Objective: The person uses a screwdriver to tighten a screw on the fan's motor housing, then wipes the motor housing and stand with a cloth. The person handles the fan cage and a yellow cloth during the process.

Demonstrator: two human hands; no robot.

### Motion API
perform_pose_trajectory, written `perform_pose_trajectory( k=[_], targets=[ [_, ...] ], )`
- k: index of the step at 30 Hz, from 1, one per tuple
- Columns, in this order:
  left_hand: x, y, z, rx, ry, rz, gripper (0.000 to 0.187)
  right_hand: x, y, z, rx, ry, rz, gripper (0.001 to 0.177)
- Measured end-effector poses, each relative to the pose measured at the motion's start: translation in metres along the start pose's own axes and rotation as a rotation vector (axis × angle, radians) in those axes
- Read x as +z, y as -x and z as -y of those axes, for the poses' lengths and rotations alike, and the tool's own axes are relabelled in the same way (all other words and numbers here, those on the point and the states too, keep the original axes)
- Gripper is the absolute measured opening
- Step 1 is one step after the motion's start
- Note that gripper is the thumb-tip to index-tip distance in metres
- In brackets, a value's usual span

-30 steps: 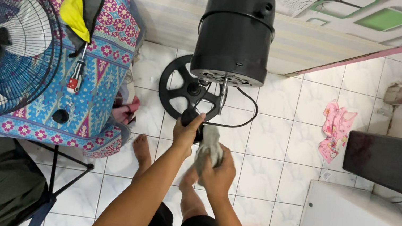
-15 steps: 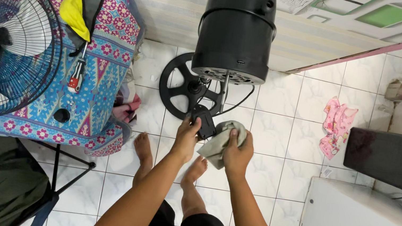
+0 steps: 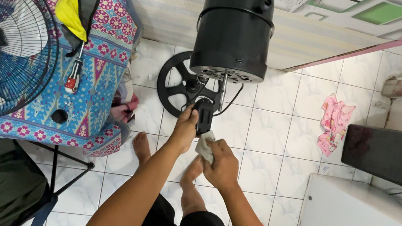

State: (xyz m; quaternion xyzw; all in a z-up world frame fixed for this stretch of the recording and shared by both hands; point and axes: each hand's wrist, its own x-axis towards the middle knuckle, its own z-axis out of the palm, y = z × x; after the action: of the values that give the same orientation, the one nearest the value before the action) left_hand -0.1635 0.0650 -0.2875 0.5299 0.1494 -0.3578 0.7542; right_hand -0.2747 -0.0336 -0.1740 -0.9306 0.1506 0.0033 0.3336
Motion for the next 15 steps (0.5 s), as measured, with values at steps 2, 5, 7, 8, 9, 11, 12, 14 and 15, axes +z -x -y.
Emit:
perform_pose_trajectory(
  k=[2,5,7,8,9,11,12,14,15],
  targets=[
    [0.003,0.006,-0.010,-0.083,-0.165,-0.023,0.040,-0.002,0.003,0.003,0.054,-0.098,-0.168,0.040],
    [0.007,0.011,-0.008,-0.044,-0.250,0.065,0.040,-0.003,-0.016,0.004,-0.056,-0.146,-0.360,0.048],
    [0.015,0.010,0.006,-0.044,-0.184,0.071,0.040,0.003,-0.027,0.007,-0.088,-0.089,-0.314,0.048],
    [0.016,0.010,0.014,-0.046,-0.152,0.074,0.040,0.004,-0.029,0.008,-0.102,-0.061,-0.291,0.048],
    [0.013,0.009,0.018,-0.050,-0.081,0.086,0.040,0.003,-0.028,0.008,-0.095,-0.053,-0.254,0.049],
    [0.002,0.010,0.021,-0.067,0.059,0.104,0.039,0.002,-0.016,0.010,-0.075,-0.041,-0.173,0.051],
    [0.000,0.012,0.023,-0.026,0.002,0.101,0.038,-0.001,-0.011,0.010,-0.022,-0.064,-0.107,0.047],
    [-0.005,0.015,0.021,0.061,-0.116,0.096,0.037,-0.010,-0.005,0.009,0.077,-0.112,0.021,0.041],
    [-0.007,0.016,0.019,0.107,-0.170,0.120,0.037,-0.013,-0.007,0.010,0.037,-0.135,-0.099,0.040]
  ],
)
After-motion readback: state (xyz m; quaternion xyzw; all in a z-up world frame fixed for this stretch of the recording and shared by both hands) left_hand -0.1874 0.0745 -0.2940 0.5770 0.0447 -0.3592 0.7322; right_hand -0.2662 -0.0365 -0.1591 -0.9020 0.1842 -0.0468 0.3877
